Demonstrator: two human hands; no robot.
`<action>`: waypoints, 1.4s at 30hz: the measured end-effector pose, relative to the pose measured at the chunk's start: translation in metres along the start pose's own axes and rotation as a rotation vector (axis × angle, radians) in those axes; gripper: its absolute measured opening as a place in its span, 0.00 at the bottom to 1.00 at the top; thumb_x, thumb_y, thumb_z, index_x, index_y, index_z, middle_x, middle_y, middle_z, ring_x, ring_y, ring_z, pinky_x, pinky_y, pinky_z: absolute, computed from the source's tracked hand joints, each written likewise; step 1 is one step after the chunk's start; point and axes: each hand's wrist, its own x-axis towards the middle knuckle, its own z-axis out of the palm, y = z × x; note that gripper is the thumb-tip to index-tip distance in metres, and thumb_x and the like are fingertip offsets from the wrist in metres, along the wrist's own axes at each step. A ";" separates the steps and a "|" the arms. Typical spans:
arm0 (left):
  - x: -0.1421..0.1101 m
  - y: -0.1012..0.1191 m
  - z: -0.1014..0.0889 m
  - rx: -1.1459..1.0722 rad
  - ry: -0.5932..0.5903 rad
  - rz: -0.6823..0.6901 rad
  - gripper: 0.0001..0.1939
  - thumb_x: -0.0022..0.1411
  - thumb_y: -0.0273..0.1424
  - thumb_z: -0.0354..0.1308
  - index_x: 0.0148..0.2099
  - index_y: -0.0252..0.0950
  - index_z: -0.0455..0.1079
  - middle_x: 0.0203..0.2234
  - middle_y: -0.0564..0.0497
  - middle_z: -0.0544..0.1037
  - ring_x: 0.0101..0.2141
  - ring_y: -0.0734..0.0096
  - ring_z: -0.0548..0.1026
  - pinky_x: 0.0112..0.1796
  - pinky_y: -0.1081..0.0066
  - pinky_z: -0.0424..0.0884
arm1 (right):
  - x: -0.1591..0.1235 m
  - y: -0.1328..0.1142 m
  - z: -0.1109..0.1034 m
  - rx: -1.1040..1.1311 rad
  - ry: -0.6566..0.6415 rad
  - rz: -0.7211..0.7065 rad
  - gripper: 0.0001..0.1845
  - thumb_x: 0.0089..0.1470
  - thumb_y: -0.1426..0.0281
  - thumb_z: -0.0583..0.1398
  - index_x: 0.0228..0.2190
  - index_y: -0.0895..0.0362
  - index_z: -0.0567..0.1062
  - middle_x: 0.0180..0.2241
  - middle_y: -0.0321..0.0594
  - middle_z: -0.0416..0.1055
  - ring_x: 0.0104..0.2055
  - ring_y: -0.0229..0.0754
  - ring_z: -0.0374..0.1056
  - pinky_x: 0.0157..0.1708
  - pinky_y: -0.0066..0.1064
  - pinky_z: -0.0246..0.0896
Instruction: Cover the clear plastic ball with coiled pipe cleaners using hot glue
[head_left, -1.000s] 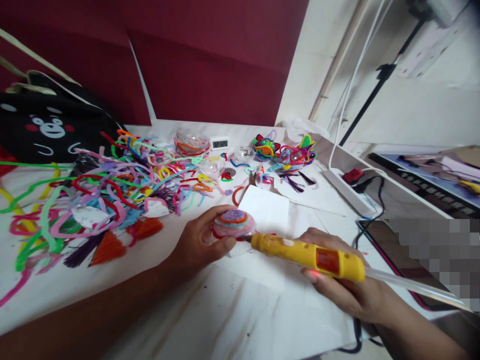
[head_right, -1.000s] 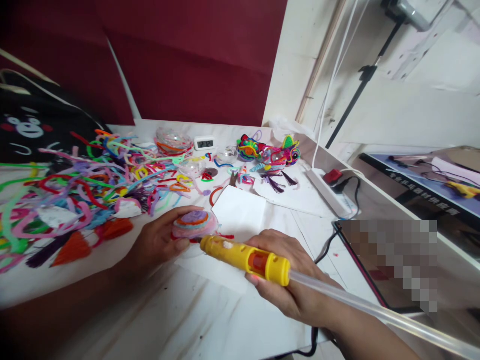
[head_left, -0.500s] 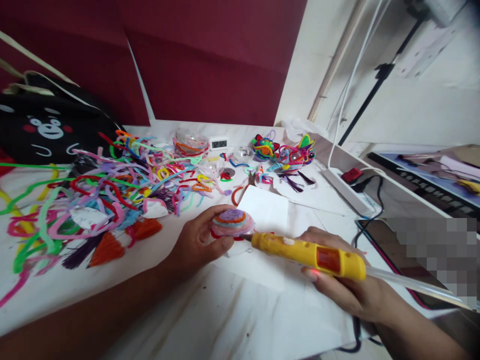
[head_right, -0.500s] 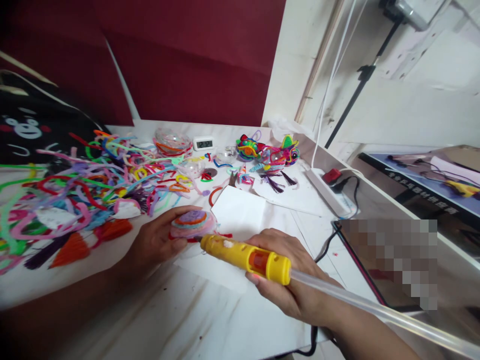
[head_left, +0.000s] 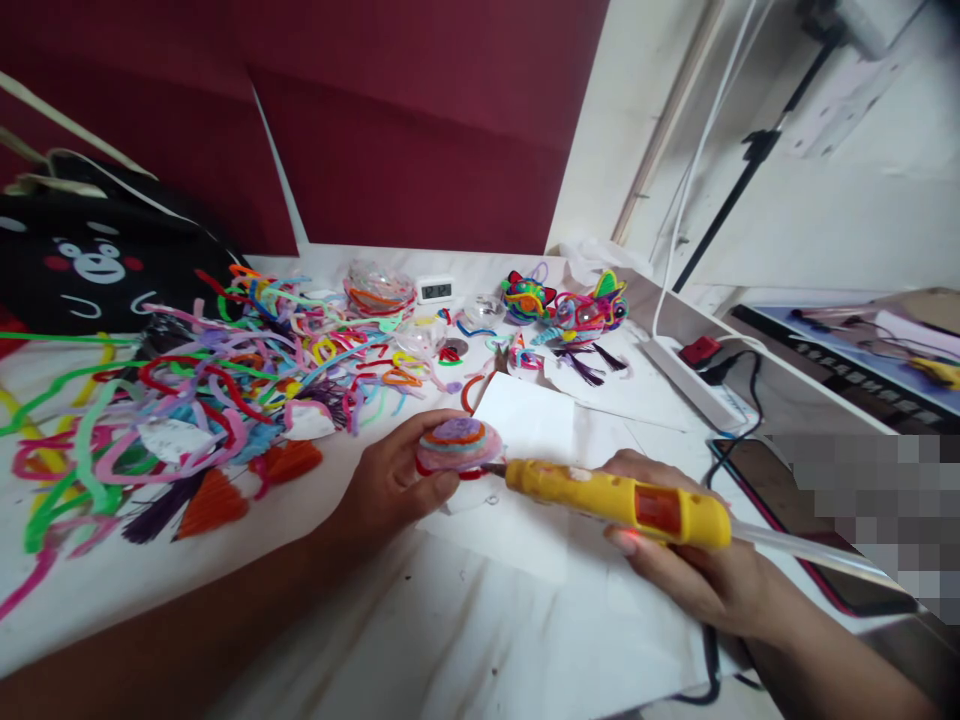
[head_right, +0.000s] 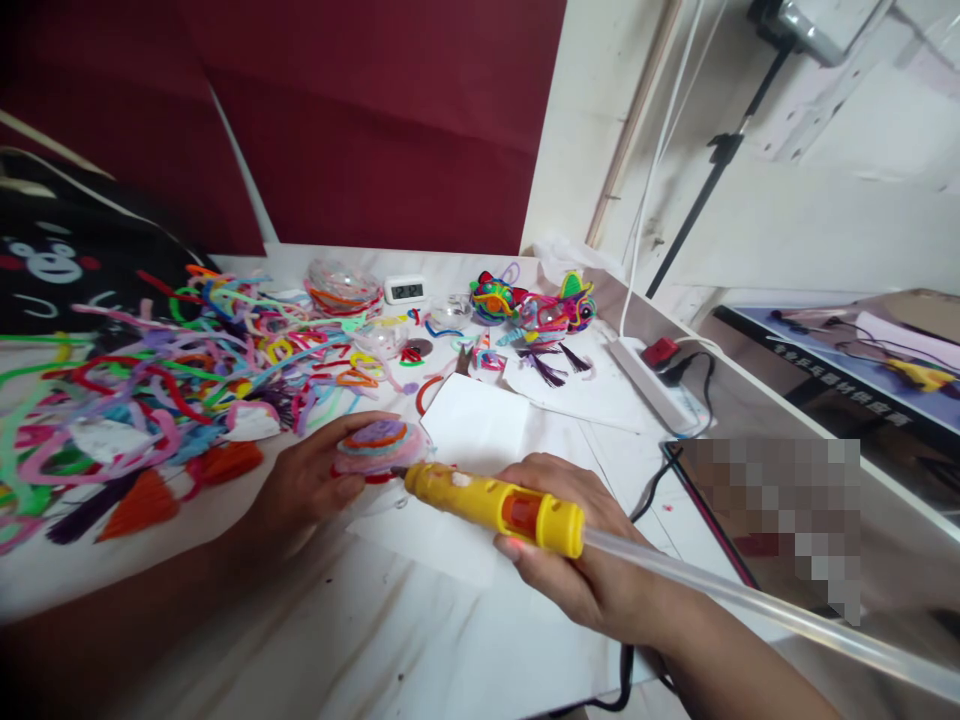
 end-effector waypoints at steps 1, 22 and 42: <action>0.000 0.000 0.000 -0.008 0.008 0.002 0.26 0.55 0.43 0.77 0.55 0.44 0.82 0.52 0.44 0.88 0.56 0.42 0.84 0.58 0.54 0.80 | 0.001 0.000 0.000 0.002 0.007 -0.010 0.27 0.70 0.60 0.64 0.67 0.44 0.70 0.49 0.44 0.84 0.49 0.55 0.83 0.43 0.47 0.87; 0.005 -0.013 -0.012 0.002 0.003 0.109 0.28 0.56 0.48 0.75 0.57 0.42 0.83 0.52 0.44 0.88 0.55 0.45 0.83 0.59 0.54 0.77 | -0.004 0.004 0.000 0.041 0.002 0.046 0.25 0.71 0.62 0.64 0.66 0.44 0.71 0.54 0.43 0.81 0.55 0.53 0.79 0.54 0.42 0.78; 0.002 -0.007 -0.011 -0.030 0.026 0.026 0.29 0.51 0.43 0.75 0.56 0.44 0.84 0.52 0.46 0.89 0.55 0.40 0.84 0.56 0.53 0.81 | 0.009 -0.004 -0.002 0.088 0.046 0.123 0.10 0.71 0.63 0.63 0.52 0.43 0.75 0.47 0.43 0.81 0.46 0.51 0.80 0.45 0.40 0.79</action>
